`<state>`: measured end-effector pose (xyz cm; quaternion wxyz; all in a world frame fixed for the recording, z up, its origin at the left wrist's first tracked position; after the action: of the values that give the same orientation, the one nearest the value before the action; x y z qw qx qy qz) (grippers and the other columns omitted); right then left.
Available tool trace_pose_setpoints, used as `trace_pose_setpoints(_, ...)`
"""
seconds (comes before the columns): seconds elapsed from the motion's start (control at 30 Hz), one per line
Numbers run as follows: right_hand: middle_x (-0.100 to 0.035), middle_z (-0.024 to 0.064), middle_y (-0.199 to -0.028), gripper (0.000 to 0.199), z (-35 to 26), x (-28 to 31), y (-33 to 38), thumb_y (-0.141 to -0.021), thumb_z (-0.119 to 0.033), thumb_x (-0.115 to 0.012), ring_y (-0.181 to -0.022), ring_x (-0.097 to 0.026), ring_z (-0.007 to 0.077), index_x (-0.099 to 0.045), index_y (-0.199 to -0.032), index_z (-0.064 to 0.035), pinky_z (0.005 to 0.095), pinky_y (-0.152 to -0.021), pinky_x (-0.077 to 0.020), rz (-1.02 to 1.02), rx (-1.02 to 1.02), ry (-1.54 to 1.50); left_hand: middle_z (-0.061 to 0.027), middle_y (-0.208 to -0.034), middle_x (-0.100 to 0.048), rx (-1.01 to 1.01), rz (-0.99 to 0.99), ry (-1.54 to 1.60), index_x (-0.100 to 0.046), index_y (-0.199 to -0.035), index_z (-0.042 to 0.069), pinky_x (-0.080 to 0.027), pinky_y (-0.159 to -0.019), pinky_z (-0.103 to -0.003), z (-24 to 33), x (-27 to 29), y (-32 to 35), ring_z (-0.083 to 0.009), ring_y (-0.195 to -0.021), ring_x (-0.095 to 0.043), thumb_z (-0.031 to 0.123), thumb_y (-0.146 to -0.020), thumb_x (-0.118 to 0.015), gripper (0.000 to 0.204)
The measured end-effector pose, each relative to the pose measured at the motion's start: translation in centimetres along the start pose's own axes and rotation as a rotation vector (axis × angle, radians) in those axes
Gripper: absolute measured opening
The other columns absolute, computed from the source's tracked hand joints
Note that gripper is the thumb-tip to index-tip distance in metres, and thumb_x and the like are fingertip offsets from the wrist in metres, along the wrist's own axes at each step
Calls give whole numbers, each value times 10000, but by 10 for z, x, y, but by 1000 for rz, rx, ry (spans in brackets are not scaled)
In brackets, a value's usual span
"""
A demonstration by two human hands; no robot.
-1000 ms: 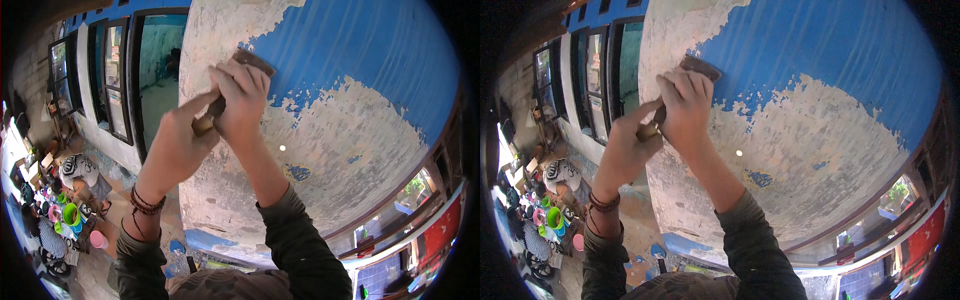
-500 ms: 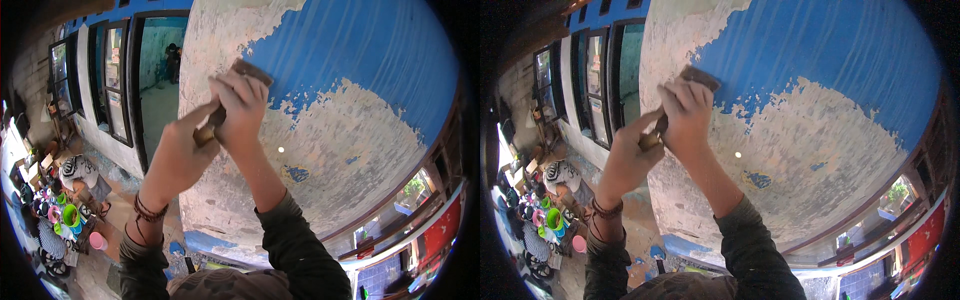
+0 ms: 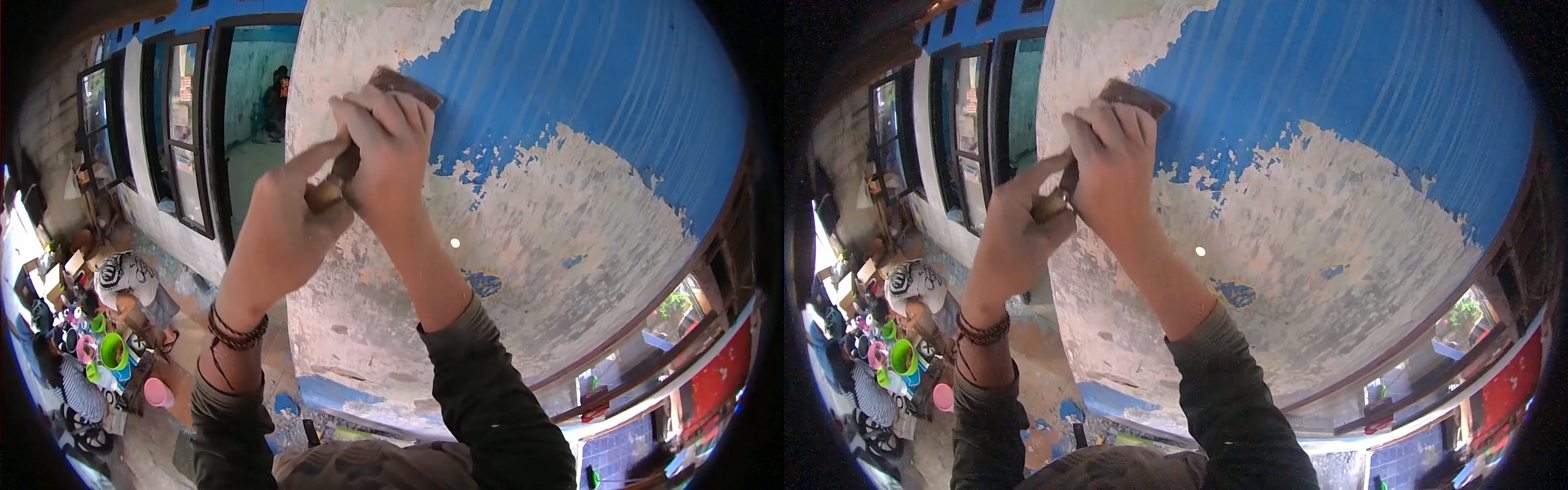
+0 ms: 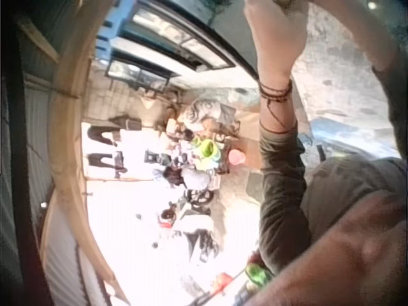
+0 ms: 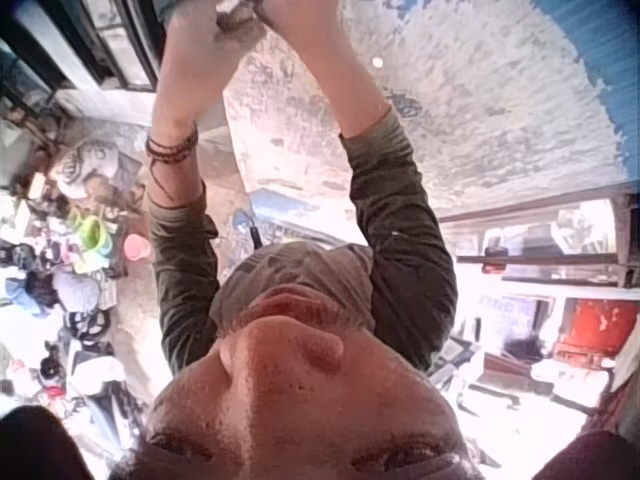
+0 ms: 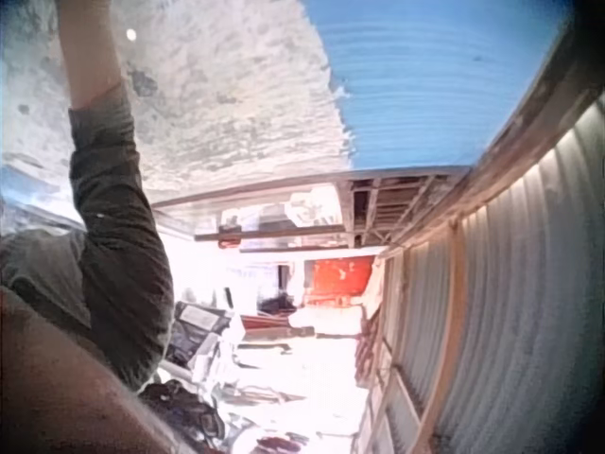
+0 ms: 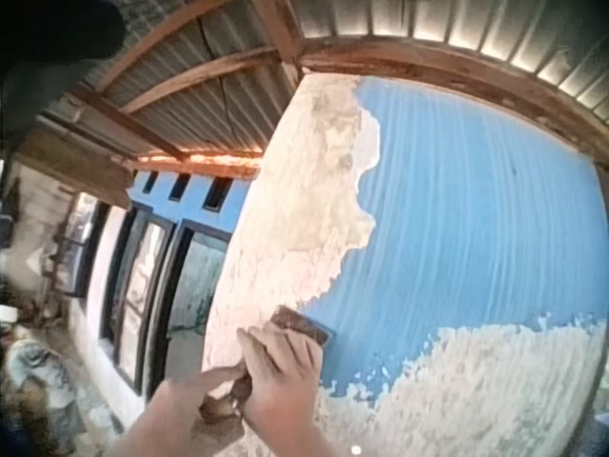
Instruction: The person uses a putty knife to scrape blue and white paint from a curved wall.
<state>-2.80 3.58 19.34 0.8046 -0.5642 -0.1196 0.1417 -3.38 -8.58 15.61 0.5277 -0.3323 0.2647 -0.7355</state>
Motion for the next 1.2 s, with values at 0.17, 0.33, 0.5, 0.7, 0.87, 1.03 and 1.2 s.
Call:
trace_pose_setpoints(0.17,-639,27,-961,314,-6,2,15,-636,-13,-648,-907,-566,262,-688,-938,-91,375,-824,-392,-2,-7,12,-88,-614,-453,28,-10,26,-531,-1237,-78,-402,-515,-266,-7,-8,13,-96,-553,-407,-43,-730,-561,510)
trace_pose_setpoints(0.33,-642,22,-948,316,0,-2,-4,-638,-36,-655,-905,-572,248,-690,-947,-92,379,-814,-396,-9,4,23,-70,-610,-440,50,-49,2,-534,-1237,-79,-392,-510,-263,6,4,-3,-87,-550,-399,-33,-724,-564,516)
trace_pose_setpoints(0.5,-640,25,-980,295,-15,4,34,-667,-72,-646,-916,-573,261,-693,-957,-102,392,-824,-394,-28,-29,9,-77,-591,-454,79,-9,10,-544,-1233,-71,-405,-524,-266,-21,-11,29,-91,-549,-405,-34,-717,-591,520)
trace_pose_setpoints(0.7,-641,23,-963,276,-11,2,17,-679,-50,-651,-928,-582,260,-702,-945,-98,389,-832,-399,-21,-63,32,-75,-619,-453,126,-84,31,-542,-1236,-65,-401,-526,-252,-2,1,11,-78,-566,-404,-45,-717,-590,522)
trace_pose_setpoints(0.87,-617,51,-950,293,-16,2,40,-671,-73,-624,-932,-574,261,-676,-957,-36,398,-837,-403,-28,-35,36,-91,-610,-455,140,-81,54,-544,-1228,-62,-410,-529,-262,-18,-7,29,-84,-562,-403,-45,-723,-584,507)
trace_pose_setpoints(1.03,-658,16,-975,277,-7,2,14,-671,-39,-684,-930,-590,241,-712,-937,-113,373,-837,-402,13,-85,39,-90,-601,-429,93,-83,-18,-543,-1237,-53,-412,-529,-270,-5,-2,14,-101,-559,-398,-43,-725,-592,515)
trace_pose_setpoints(1.2,-653,12,-958,302,-12,9,34,-649,-28,-677,-905,-585,246,-708,-935,-120,381,-822,-400,-17,-110,53,-75,-601,-453,77,-116,41,-533,-1266,-51,-402,-525,-255,-10,-11,22,-79,-566,-399,-54,-733,-580,534)
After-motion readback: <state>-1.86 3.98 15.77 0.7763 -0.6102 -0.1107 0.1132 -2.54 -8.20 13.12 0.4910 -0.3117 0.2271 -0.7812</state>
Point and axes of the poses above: each hand's wrist, its own y-axis away from the middle knuckle, its own x-axis out of the back of the hand, z = x × y, the point moved 4 cm from there along -y, towards the middle knuckle
